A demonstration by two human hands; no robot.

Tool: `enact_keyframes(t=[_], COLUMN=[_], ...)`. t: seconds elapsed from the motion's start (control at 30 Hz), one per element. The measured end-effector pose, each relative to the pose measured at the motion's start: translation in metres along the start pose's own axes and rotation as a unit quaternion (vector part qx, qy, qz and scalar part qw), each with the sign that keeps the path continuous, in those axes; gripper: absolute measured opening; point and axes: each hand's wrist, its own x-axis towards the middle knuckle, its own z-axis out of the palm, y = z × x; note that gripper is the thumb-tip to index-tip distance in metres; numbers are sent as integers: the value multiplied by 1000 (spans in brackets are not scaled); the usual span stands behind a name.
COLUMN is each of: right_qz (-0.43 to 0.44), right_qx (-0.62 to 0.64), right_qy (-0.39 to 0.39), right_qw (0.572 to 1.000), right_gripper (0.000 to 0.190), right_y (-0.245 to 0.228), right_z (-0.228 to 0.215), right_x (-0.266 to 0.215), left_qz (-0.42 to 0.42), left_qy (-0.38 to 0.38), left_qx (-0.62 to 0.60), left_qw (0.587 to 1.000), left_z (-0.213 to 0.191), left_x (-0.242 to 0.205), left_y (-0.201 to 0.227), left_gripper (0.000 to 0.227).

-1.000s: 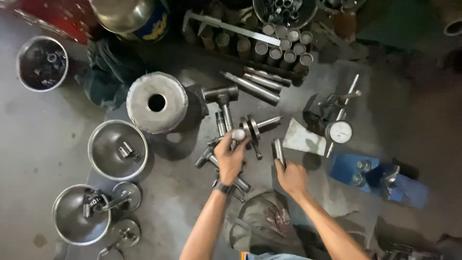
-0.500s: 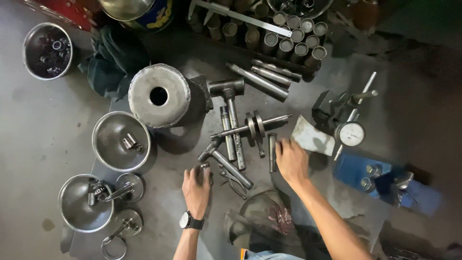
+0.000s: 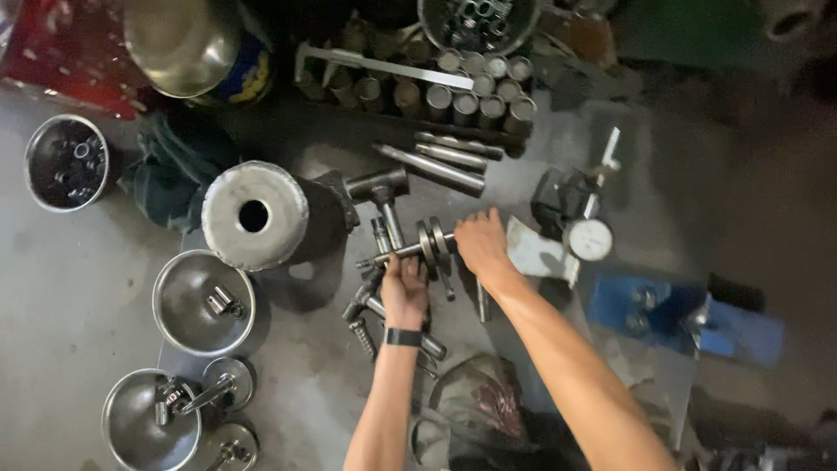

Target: The person places a metal shaft assembly on a blue V-block and uses a dial indicator to measure it. They rotate the shaft and adjust the indicator's position multiple times to check different sections of the metal part.

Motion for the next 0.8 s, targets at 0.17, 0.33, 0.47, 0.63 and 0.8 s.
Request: enact_keyframes(t=[0.17, 0.33, 0.47, 0.63, 0.8], right_qz=[-100, -72, -42, 61, 242], right_qx=[77, 210, 320, 261, 312], right_qy=[-81, -54, 108, 226, 195], right_qw=[989, 974, 940, 937, 898], right_gripper=[24, 27, 40, 42, 36], right_y=[15, 69, 126, 190, 224], right_z=[-114, -311, -366, -317, -244], right_x=[-51, -171, -273, -368, -394], left_qz=[94, 126, 152, 130, 29], left_qy=[15, -91, -186, -312, -279], left_qx=[113, 148, 207, 313, 401], left_qw=[989, 977, 948, 887, 872], left_z=[128, 278, 311, 327, 310], left_x=[-110, -230, -258, -258, -246], left_y=[36, 45, 11, -70, -145], left_gripper=[22, 28, 21, 21, 27])
